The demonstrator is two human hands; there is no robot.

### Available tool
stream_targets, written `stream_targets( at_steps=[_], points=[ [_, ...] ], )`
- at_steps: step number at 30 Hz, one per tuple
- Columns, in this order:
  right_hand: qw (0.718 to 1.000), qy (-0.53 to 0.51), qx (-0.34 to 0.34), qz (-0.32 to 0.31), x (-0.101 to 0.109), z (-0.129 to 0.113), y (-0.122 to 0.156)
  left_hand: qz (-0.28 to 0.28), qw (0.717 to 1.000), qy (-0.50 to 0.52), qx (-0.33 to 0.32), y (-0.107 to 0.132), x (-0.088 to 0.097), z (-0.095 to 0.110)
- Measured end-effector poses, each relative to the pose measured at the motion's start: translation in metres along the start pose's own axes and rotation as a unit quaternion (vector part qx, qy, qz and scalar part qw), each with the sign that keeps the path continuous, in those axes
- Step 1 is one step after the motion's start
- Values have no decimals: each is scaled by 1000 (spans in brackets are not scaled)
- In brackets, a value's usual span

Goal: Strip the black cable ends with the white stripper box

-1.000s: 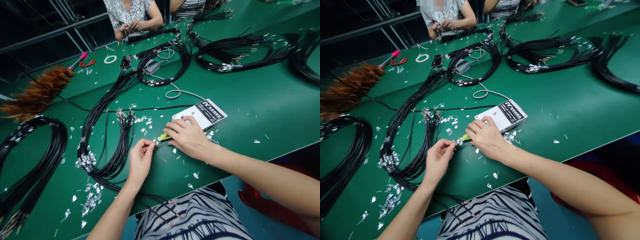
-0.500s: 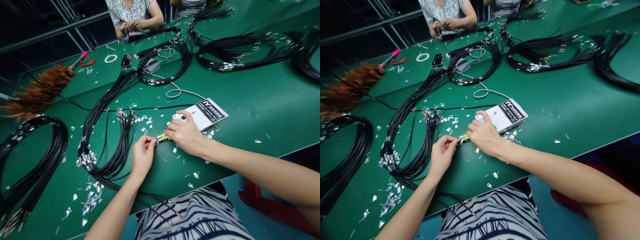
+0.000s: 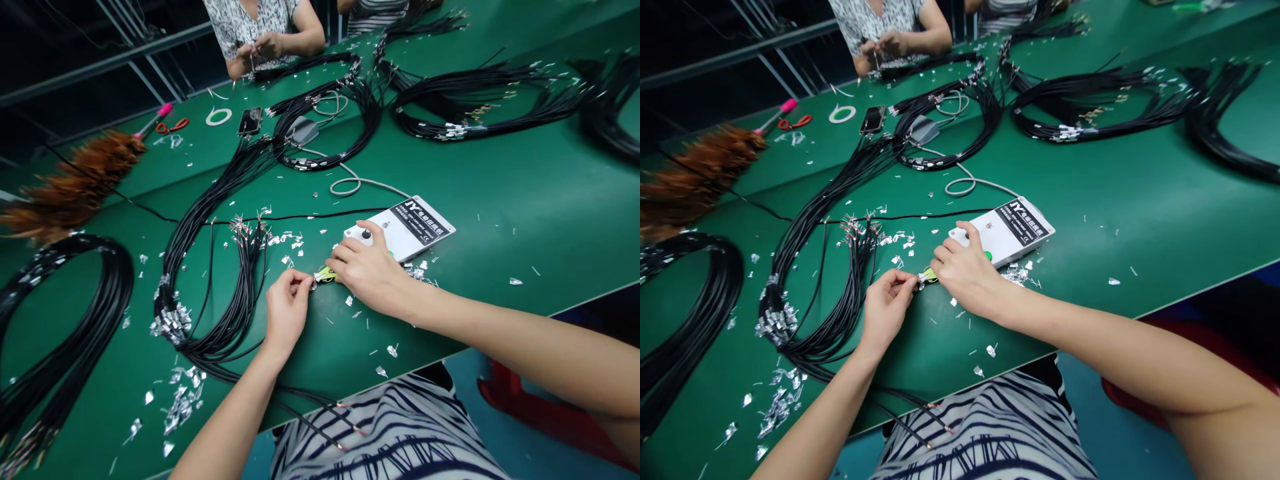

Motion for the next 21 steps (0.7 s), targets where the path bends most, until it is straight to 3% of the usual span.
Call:
stream_targets(
  at_steps=[4,7,9,13,21],
  points=[
    [996,-47,-7,82,14,10,18,3,1000,-1,-5,0,1,-1],
    [972,-88,-79,203,28,22,50,5,1000,5,-11,0,1,-1],
    [955,-95,-133,246,30,27,72,7,1000,9,-15,0,0,-1],
    [958,-86,-140,237,17,21,92,7,1000,9,-15,0,1,-1],
    [957,-52,-129,254,10,23,90,18,1000,10,3,8,14,-5]
  ],
)
Point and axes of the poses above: each hand's wrist, its own y-axis away from the middle knuckle, its own x-axis out of the back of the hand, z = x × y, the point moved 3 cm from there along -y, towards the middle knuckle
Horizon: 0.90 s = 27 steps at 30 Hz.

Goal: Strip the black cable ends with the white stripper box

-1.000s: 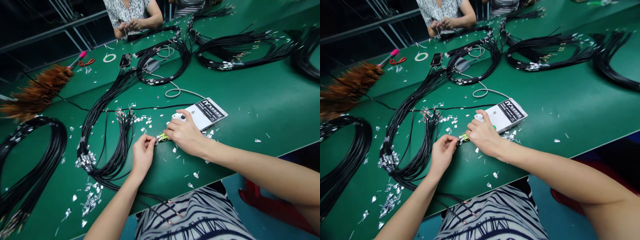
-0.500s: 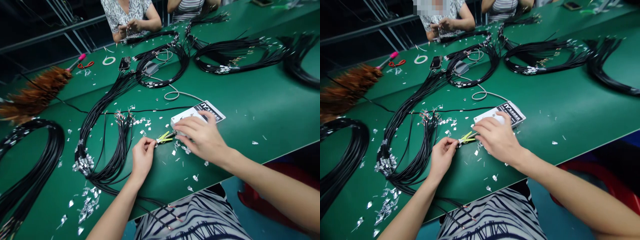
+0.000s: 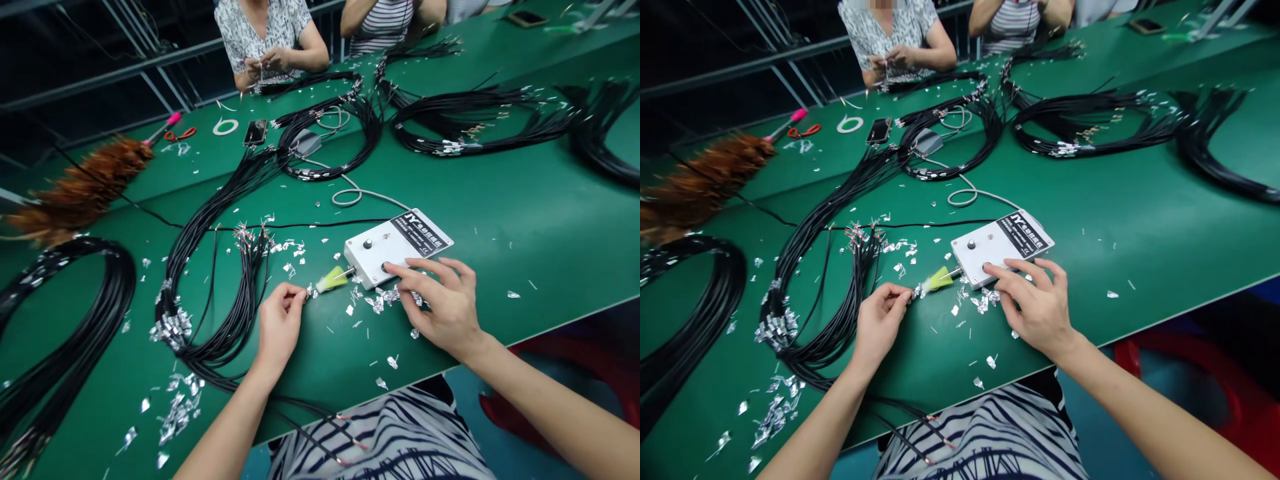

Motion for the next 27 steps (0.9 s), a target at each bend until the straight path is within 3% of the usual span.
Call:
stream_targets(
  at_steps=[6,9,11,14,16,19,21,24,26,27],
  points=[
    [993,-114,-11,-9,5,-23,4,-1,999,37,14,4,11,3],
    [972,-224,4,-71,0,-45,12,-31,997,58,44,5,16,5],
    [944,-304,-1,-130,-4,-56,17,-28,998,37,34,0,26,8],
    [891,-388,-7,-235,-9,-68,20,80,996,-32,-17,-24,56,18],
    [864,-407,1,-297,-11,-74,22,175,984,-41,18,-47,81,17],
    [837,-426,18,-342,-14,-81,27,223,972,-31,62,-81,107,10],
    [826,-440,32,-351,-15,-87,30,227,970,-38,78,-92,115,4],
    [825,-450,21,-340,-17,-92,29,232,968,-54,76,-78,110,5],
    [835,-453,-21,-312,-21,-89,22,226,970,-91,19,-48,96,17],
    [840,-453,-49,-294,-24,-86,17,205,967,-145,-53,-29,85,28]
  ],
)
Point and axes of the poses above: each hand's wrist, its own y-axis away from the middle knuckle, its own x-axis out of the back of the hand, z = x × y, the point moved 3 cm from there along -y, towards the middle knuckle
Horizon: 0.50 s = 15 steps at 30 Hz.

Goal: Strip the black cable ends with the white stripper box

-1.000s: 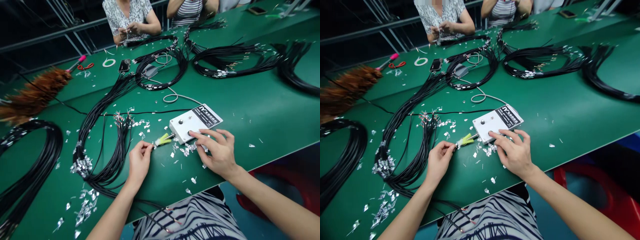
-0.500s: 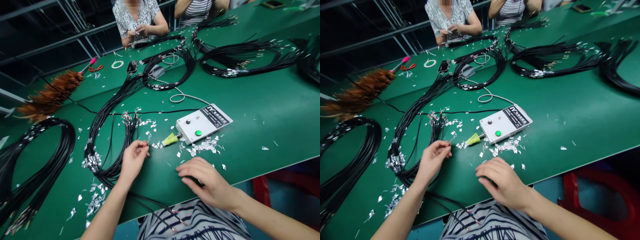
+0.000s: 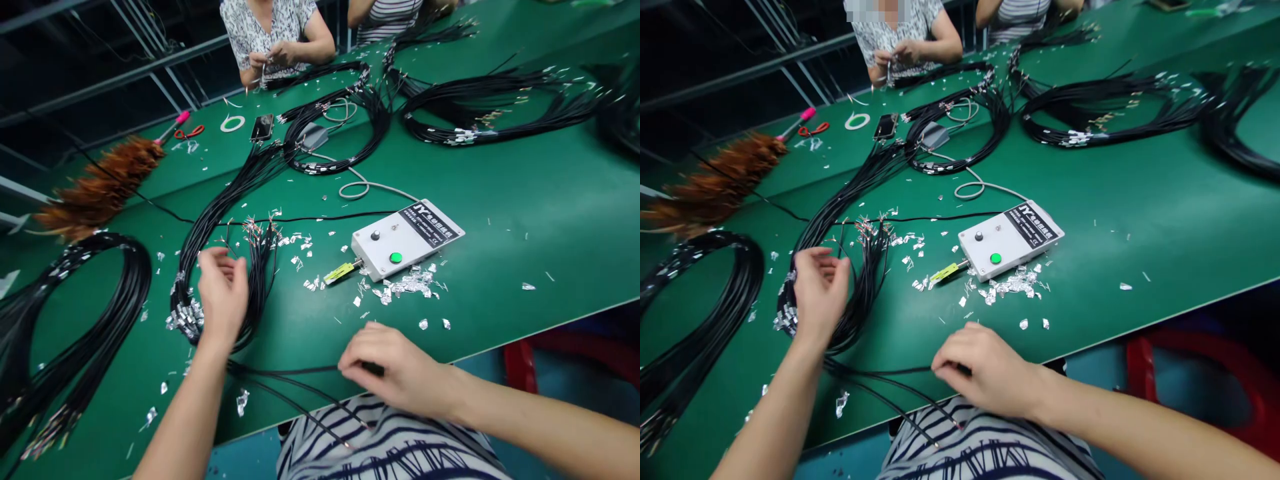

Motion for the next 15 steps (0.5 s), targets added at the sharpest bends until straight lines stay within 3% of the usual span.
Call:
stream_targets(
  at_steps=[1,2,3,5,7,10,15],
  points=[
    [999,-7,-18,31,4,3,-6,-56,995,-28,-78,21,-2,14],
    [997,-17,-37,58,8,6,-11,-159,978,-40,-128,43,-8,26],
    [994,-33,-57,82,12,10,-17,-271,949,-48,-152,64,-14,35],
    [985,-82,-95,115,19,17,-26,-377,912,-63,-145,93,-21,43],
    [975,-132,-116,136,22,21,-30,-405,908,-45,-95,103,-25,42],
    [965,-160,-129,166,23,24,-26,-389,921,24,-11,100,-29,33],
    [962,-121,-128,211,21,20,-16,-361,929,72,25,98,-30,24]
  ],
)
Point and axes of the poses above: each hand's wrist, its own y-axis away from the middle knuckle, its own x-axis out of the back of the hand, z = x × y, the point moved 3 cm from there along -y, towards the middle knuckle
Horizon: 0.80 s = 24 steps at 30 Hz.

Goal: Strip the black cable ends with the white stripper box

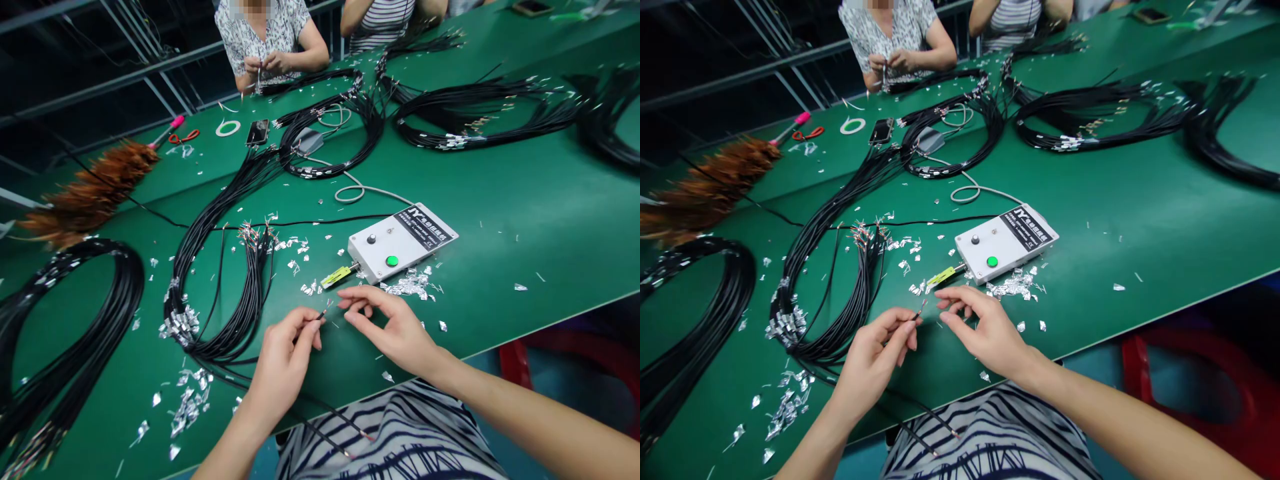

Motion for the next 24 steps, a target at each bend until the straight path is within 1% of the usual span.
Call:
stream_targets(
  at_steps=[4,6,9,13,21,24],
  points=[
    [999,-1,37,8,-1,-7,-2,7,1000,7,0,2,-2,3],
    [999,-8,40,3,-1,-9,-6,7,1000,1,-9,2,-3,5],
    [999,-27,34,-23,-2,-10,-12,10,1000,-5,-23,2,-3,9],
    [997,-66,8,-48,-5,-8,-17,3,1000,5,-21,4,-3,9],
    [991,-120,-55,-38,-12,-3,-20,-23,999,43,12,6,-4,6],
    [986,-142,-80,-41,-14,-1,-21,-20,999,49,13,5,-4,6]
  ],
)
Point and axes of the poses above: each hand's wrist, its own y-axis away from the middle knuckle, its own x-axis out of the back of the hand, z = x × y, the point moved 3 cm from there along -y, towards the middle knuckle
